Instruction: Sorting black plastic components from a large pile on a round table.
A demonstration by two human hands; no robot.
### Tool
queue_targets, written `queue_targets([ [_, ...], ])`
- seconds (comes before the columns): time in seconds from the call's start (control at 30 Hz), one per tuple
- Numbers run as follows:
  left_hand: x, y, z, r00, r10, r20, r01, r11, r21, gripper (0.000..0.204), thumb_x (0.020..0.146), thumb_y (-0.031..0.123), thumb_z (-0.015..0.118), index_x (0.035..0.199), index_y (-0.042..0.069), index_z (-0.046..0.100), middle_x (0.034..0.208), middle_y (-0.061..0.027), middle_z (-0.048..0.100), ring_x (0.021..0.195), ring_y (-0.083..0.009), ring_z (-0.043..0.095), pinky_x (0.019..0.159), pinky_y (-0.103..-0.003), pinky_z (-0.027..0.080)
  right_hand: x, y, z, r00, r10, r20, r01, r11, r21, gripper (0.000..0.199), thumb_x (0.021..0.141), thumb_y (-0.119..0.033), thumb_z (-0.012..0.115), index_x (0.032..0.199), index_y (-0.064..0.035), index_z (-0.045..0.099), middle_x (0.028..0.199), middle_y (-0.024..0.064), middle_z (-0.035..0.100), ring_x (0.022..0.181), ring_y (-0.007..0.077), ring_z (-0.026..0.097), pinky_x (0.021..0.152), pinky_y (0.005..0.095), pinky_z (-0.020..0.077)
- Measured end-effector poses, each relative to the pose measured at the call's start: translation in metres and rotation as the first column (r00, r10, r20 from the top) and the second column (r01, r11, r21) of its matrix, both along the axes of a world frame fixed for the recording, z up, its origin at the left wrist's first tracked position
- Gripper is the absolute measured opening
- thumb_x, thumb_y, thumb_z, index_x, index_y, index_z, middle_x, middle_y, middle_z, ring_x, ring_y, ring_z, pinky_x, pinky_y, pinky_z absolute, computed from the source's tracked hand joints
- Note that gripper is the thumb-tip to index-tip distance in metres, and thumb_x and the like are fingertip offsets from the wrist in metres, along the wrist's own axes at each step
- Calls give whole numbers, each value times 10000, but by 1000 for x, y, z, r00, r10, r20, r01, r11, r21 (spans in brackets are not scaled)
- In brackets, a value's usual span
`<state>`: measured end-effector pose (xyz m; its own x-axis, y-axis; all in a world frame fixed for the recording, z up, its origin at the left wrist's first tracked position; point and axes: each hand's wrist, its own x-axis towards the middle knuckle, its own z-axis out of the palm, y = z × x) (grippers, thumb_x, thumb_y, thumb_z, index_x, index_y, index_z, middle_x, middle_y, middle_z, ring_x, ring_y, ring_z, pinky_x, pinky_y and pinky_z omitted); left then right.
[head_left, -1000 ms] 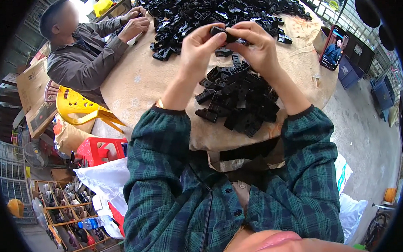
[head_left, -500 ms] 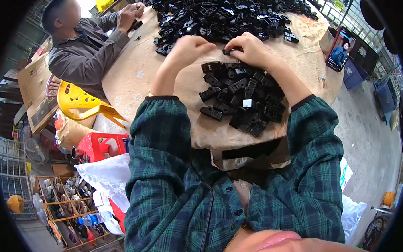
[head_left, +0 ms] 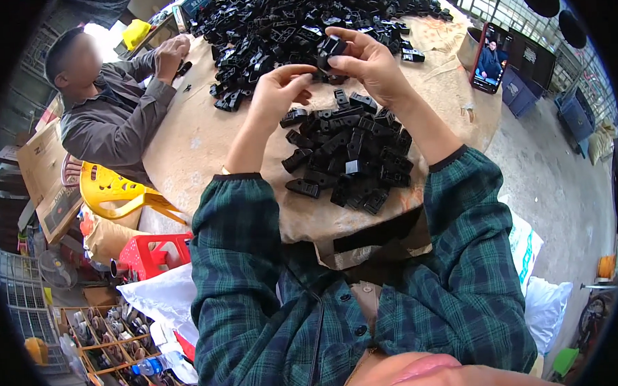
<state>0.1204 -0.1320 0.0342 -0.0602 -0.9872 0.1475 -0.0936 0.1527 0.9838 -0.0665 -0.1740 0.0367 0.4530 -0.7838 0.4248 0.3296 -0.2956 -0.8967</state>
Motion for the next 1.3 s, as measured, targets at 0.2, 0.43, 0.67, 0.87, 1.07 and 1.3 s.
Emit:
queue_targets([
  [0.2, -4, 10, 11, 873, -116, -474, 181, 979, 95, 301, 814, 38, 607, 1095, -47, 539, 935, -114, 609, 763, -170, 623, 722, -259, 538, -1, 0, -6, 974, -192, -121, 157, 954, -256, 315, 758, -93, 692, 1035, -17, 563, 889, 57, 620, 801, 102, 602, 732, 226, 501],
  [0.43, -4, 8, 8, 902, -138, -409, 102, 989, -109, 312, 787, -10, 620, 1083, -66, 541, 944, -125, 610, 809, -181, 627, 788, -270, 528, 5, 5, -8, 973, -211, -98, 186, 958, -216, 271, 741, -109, 706, 974, 9, 634, 830, 62, 647, 712, 81, 593, 655, 210, 485],
  [0.67, -10, 15, 11, 992, 50, -120, -80, 962, -261, 263, 790, 8, 628, 1046, -42, 592, 849, -84, 644, 733, -118, 614, 687, -221, 511, 1, 6, -7, 945, -278, -170, 166, 859, -485, 244, 775, -86, 668, 988, 20, 615, 874, 45, 626, 781, 110, 590, 701, 246, 485],
  [0.87, -18, 18, 10, 990, 134, 46, -113, 945, -307, 316, 797, 38, 634, 1096, -40, 568, 847, -58, 645, 755, -78, 588, 702, -196, 476, 1, 16, 0, 811, -564, -155, 259, 584, -769, 236, 741, -76, 674, 946, 23, 612, 857, 95, 609, 759, 191, 605, 657, 274, 488],
  [1.07, -35, 24, 8, 969, 246, 18, -219, 892, -396, 297, 790, 92, 658, 1054, -27, 589, 805, -48, 654, 712, -54, 584, 631, -181, 472, 7, 30, 9, 724, -689, -25, 272, 319, -908, 246, 692, -99, 686, 907, -4, 611, 839, 99, 602, 758, 271, 586, 644, 335, 487],
  [1.3, -28, 23, 19, 994, 105, 8, -93, 912, -399, 228, 818, 49, 606, 1028, -37, 590, 821, -61, 649, 726, -56, 586, 647, -182, 472, 3, 12, 2, 857, -515, -20, 271, 484, -832, 190, 716, -59, 670, 886, 12, 623, 845, 96, 617, 769, 177, 600, 634, 271, 483],
])
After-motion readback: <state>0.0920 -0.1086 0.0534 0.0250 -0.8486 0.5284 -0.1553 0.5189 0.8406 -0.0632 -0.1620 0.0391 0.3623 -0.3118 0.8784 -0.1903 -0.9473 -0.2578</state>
